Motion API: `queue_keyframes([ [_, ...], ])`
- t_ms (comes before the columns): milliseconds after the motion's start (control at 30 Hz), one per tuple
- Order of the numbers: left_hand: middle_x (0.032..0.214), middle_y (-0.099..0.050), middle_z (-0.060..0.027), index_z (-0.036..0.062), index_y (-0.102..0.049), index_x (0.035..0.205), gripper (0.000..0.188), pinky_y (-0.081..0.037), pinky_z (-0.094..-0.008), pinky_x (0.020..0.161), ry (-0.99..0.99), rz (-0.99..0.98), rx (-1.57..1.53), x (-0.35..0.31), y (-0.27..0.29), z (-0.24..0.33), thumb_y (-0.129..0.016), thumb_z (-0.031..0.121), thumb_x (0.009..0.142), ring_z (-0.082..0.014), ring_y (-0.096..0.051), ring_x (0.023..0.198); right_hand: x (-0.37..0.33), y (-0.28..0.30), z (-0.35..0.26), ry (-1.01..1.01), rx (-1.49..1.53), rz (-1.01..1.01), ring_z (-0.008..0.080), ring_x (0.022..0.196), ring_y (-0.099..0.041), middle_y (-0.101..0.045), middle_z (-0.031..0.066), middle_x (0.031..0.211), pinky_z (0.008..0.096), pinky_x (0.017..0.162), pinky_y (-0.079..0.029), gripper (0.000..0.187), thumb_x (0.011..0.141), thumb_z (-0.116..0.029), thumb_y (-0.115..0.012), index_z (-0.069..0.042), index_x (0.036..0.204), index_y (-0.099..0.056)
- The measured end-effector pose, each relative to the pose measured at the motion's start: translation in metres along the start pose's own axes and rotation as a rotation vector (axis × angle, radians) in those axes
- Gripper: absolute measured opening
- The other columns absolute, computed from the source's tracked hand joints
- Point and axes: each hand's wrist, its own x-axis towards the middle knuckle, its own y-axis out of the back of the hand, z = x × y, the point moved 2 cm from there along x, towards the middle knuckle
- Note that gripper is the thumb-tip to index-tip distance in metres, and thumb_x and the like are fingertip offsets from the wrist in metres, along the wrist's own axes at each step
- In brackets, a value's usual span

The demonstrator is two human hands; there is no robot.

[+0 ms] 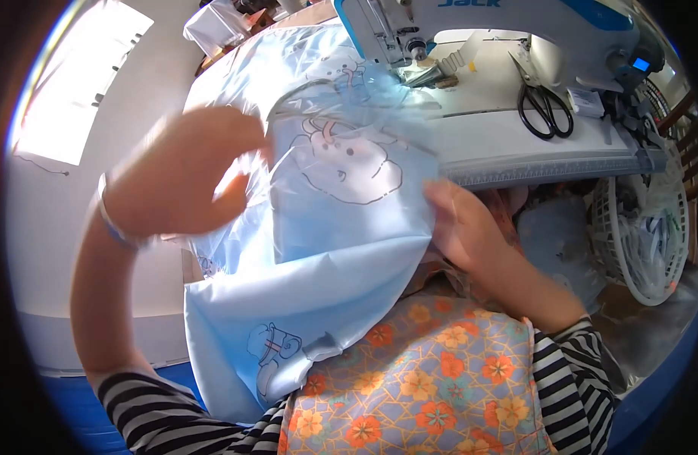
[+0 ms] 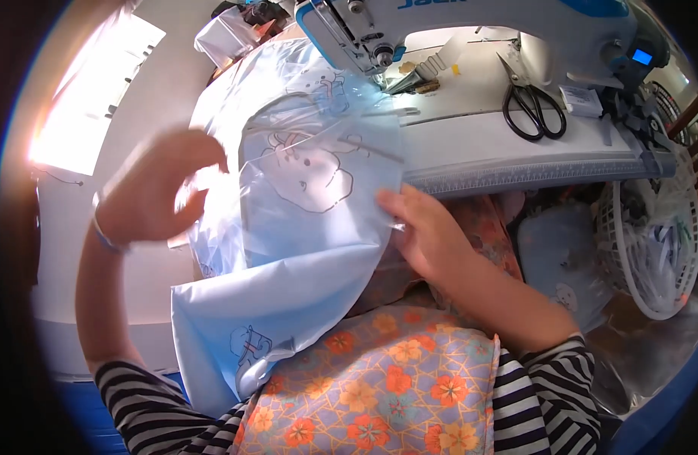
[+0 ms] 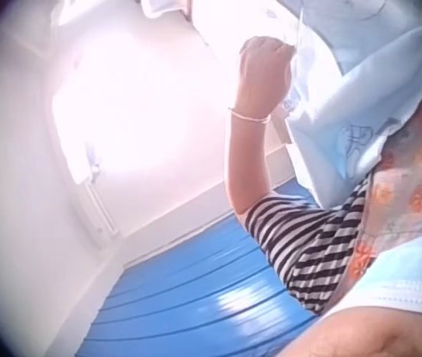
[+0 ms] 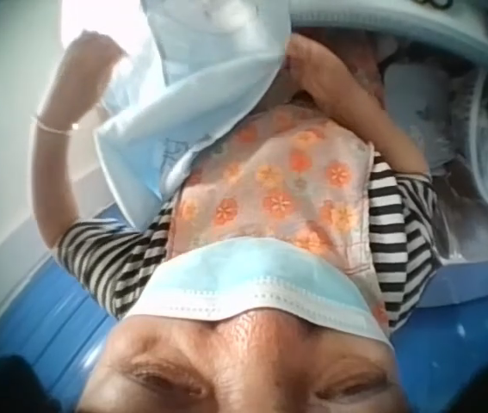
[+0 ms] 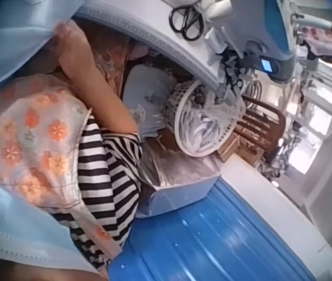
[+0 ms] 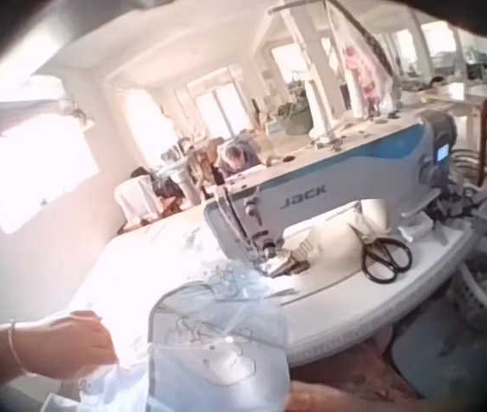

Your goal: Sewing clear plastic components and webbing straps onto printed fabric bags using an industrial sewing machine.

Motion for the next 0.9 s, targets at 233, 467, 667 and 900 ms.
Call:
queue_keyframes([
  [233, 0.091, -0.072, -0.0156, 0.0022, -0.074, 0.086, 0.029, -0.055, -0.0405, 0.078, 0.212, -0.330, 0.156, 0.166, -0.101, -0.004, -0.054, 0.023, 0.079, -0.0309, -0.070, 0.087, 0.000, -0.009, 0.006, -0.065, -0.263, 0.156, 0.0231, 0.104, -0.063, -0.062, 0.0139, 0.117, 0.0360, 0.092, -0.051, 0.041, 0.089, -0.005, -0.062, 0.004, 0.127, -0.050],
  [467, 0.136, -0.050, -0.0214, -0.0026, -0.052, 0.129, 0.053, -0.035, -0.0528, 0.107, 0.010, 0.227, 0.076, 0.087, -0.199, -0.044, -0.056, 0.012, 0.079, -0.0344, -0.049, 0.127, -0.014, 0.028, -0.003, -0.119, -0.499, 0.182, 0.0115, 0.094, -0.062, -0.065, 0.0070, 0.105, 0.0274, 0.078, -0.051, 0.031, 0.091, -0.006, -0.063, 0.002, 0.119, -0.053],
  [667, 0.131, -0.055, -0.0196, 0.0004, -0.056, 0.124, 0.048, -0.037, -0.0468, 0.106, -0.011, 0.248, -0.034, 0.090, -0.191, -0.046, -0.064, 0.022, 0.082, -0.0345, -0.051, 0.123, -0.010, 0.034, -0.024, 0.681, -1.648, -0.021, 0.0370, 0.107, -0.058, -0.055, 0.0210, 0.120, 0.0410, 0.092, -0.048, 0.038, 0.078, 0.006, -0.063, 0.000, 0.115, -0.057],
  [900, 0.114, -0.063, -0.0153, -0.0008, -0.061, 0.113, 0.039, -0.045, -0.0417, 0.093, 0.083, 0.308, -0.132, 0.123, -0.187, -0.045, -0.064, 0.026, 0.084, -0.0316, -0.059, 0.107, -0.001, 0.031, -0.017, 0.814, -1.678, -0.262, 0.0343, 0.096, -0.063, -0.063, 0.0172, 0.108, 0.0411, 0.083, -0.052, 0.038, 0.071, 0.001, -0.068, 0.000, 0.108, -0.060],
])
